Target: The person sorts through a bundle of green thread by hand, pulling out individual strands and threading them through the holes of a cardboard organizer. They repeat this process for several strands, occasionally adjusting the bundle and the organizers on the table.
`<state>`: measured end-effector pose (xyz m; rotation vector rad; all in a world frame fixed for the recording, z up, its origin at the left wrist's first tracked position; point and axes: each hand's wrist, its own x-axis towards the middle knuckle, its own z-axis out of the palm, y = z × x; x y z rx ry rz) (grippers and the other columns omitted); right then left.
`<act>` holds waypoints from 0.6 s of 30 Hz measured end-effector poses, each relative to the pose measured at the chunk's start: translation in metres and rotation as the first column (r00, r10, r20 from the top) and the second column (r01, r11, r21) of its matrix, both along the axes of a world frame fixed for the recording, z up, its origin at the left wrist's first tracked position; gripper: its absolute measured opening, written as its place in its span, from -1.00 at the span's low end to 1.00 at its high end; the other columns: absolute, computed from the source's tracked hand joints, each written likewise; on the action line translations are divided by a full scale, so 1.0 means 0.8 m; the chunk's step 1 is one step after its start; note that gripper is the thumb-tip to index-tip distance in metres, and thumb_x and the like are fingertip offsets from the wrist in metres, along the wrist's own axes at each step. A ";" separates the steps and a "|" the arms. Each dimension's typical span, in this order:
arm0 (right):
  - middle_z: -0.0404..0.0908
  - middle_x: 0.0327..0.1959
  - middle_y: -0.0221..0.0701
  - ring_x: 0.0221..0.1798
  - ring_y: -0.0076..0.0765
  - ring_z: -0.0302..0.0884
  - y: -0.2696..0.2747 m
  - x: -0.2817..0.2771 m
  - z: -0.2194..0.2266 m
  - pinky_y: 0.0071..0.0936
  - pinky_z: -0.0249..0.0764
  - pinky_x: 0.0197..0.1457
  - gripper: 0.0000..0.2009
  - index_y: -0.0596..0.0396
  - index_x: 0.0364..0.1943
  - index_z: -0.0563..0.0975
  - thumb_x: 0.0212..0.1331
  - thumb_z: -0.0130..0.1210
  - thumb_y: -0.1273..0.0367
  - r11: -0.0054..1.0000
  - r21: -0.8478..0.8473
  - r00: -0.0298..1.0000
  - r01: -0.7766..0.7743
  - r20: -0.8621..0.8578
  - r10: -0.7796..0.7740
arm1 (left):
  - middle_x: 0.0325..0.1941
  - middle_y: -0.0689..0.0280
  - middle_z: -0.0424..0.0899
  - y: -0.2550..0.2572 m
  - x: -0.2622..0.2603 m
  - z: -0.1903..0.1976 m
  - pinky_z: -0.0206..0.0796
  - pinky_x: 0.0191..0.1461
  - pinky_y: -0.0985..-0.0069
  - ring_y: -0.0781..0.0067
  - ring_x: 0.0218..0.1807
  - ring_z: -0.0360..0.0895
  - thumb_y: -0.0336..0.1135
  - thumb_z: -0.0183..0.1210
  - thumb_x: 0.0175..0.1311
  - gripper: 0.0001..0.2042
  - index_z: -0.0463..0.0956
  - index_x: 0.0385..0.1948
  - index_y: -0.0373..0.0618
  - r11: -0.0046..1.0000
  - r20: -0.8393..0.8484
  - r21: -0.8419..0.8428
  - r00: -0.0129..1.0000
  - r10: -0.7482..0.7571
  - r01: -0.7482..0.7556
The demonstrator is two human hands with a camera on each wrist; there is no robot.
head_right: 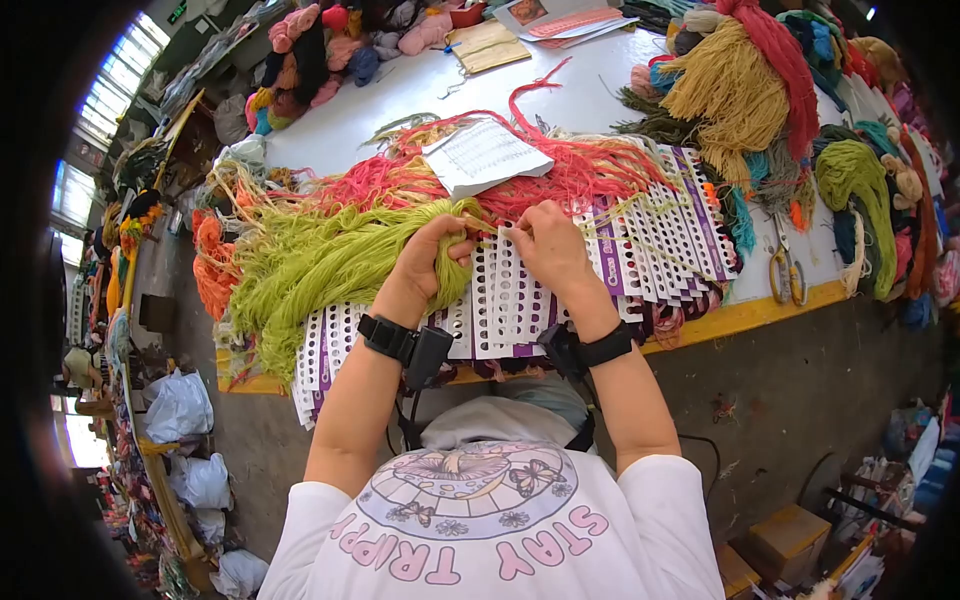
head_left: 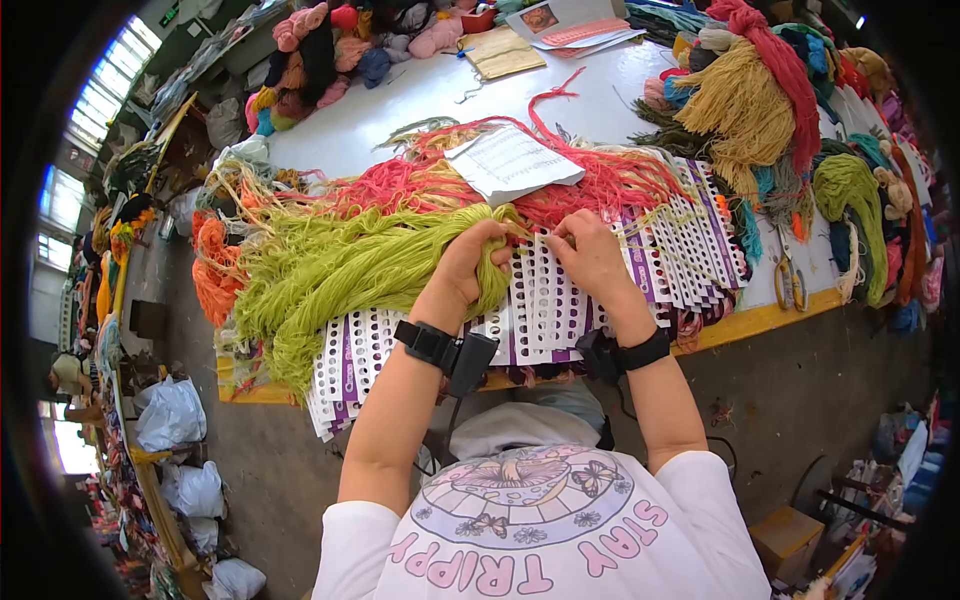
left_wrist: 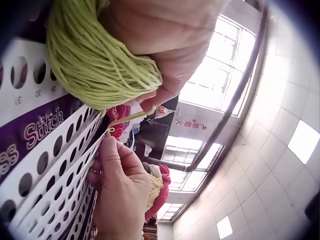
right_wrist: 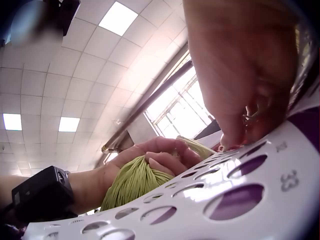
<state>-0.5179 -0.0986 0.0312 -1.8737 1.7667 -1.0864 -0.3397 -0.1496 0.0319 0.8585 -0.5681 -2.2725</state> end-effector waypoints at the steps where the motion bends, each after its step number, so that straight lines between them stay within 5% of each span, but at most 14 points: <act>1: 0.39 -0.51 -0.28 -0.41 -0.22 0.38 0.001 0.001 0.002 -0.39 0.31 -0.32 -0.82 0.22 -0.57 0.43 -0.06 0.08 0.36 1.000 0.005 1.000 0.005 -0.014 -0.005 | -0.48 0.35 0.48 -0.001 -0.002 0.005 0.19 -0.57 0.74 0.67 -0.65 0.32 -0.36 0.02 0.05 -0.90 0.43 -0.42 -0.12 0.999 -0.069 0.005 0.997 -0.033 0.034; 4: 0.41 -0.39 -0.19 -0.32 -0.10 0.41 0.005 0.002 0.015 -0.28 0.33 -0.25 -0.75 0.21 -0.53 0.44 0.03 -0.01 0.26 0.995 0.100 1.000 -0.023 -0.010 0.024 | -0.54 0.35 0.47 0.006 -0.011 0.022 0.21 -0.57 0.72 0.65 -0.66 0.33 -0.34 0.00 0.07 -0.88 0.41 -0.39 -0.12 0.997 -0.060 0.031 0.996 -0.068 0.070; 7: 0.41 -0.40 -0.17 -0.30 -0.08 0.40 0.004 0.003 0.031 -0.26 0.33 -0.23 -0.71 0.21 -0.53 0.45 0.06 -0.05 0.21 0.990 0.142 1.000 -0.010 0.020 0.007 | -0.61 0.37 0.46 0.017 -0.020 0.023 0.22 -0.55 0.69 0.64 -0.65 0.33 -0.32 0.01 0.09 -0.88 0.41 -0.40 -0.13 0.886 0.373 -0.355 0.915 -0.158 0.298; 8: 0.41 -0.41 -0.17 -0.28 -0.07 0.40 0.004 0.004 0.030 -0.26 0.33 -0.22 -0.71 0.21 -0.52 0.45 0.06 -0.06 0.22 0.986 0.167 0.999 0.013 0.033 -0.019 | -0.65 0.40 0.45 0.015 -0.023 0.016 0.22 -0.53 0.67 0.63 -0.64 0.34 -0.31 0.03 0.10 -0.89 0.42 -0.43 -0.13 0.728 0.568 -0.510 0.815 -0.116 0.458; 11: 0.41 -0.39 -0.15 -0.23 -0.06 0.39 -0.004 0.000 0.019 -0.26 0.33 -0.19 -0.71 0.22 -0.48 0.46 0.05 -0.04 0.21 0.971 0.234 0.997 0.060 0.043 -0.072 | -0.66 0.42 0.44 0.020 -0.032 0.005 0.21 -0.53 0.67 0.64 -0.61 0.34 -0.28 0.09 0.08 -0.87 0.43 -0.47 -0.13 0.373 0.750 -0.659 0.612 0.252 0.653; 12: 0.41 -0.37 -0.15 -0.22 -0.07 0.39 -0.007 -0.002 0.004 -0.27 0.34 -0.17 -0.70 0.21 -0.45 0.46 0.02 -0.01 0.19 0.967 0.248 0.997 0.062 0.031 -0.072 | -0.61 0.41 0.45 0.018 -0.028 0.000 0.22 -0.51 0.66 0.63 -0.56 0.36 -0.25 0.15 0.04 -0.85 0.45 -0.48 -0.10 0.622 0.664 -0.625 0.740 0.106 0.472; 14: 0.41 -0.32 -0.14 -0.19 -0.07 0.39 -0.005 -0.003 -0.005 -0.28 0.34 -0.14 -0.66 0.22 -0.37 0.46 -0.04 0.05 0.17 0.966 0.247 0.997 0.075 -0.046 -0.066 | -0.56 0.41 0.45 0.004 -0.001 0.035 0.24 -0.52 0.64 0.61 -0.55 0.37 -0.24 0.17 0.02 -0.84 0.46 -0.44 -0.07 0.875 0.548 -0.469 0.817 0.180 0.122; 15: 0.41 -0.29 -0.14 -0.18 -0.08 0.40 -0.002 -0.001 -0.005 -0.29 0.35 -0.13 -0.63 0.22 -0.32 0.45 -0.08 0.09 0.16 0.969 0.232 0.992 0.085 -0.110 -0.061 | -0.54 0.42 0.43 -0.026 0.036 0.038 0.25 -0.55 0.66 0.60 -0.60 0.35 -0.28 0.16 0.02 -0.85 0.45 -0.41 -0.06 0.975 0.463 -0.224 0.879 0.113 -0.008; 18: 0.39 -0.23 -0.15 -0.17 -0.07 0.40 -0.001 0.002 -0.001 -0.28 0.34 -0.08 -0.50 0.24 -0.20 0.41 -0.20 0.17 0.15 0.958 0.273 0.977 0.090 -0.211 -0.032 | -0.61 0.46 0.34 -0.094 0.170 0.081 0.21 -0.60 0.74 0.70 -0.64 0.30 -0.39 0.03 0.13 -0.94 0.35 -0.46 -0.11 0.968 0.084 -0.142 0.972 0.220 -0.207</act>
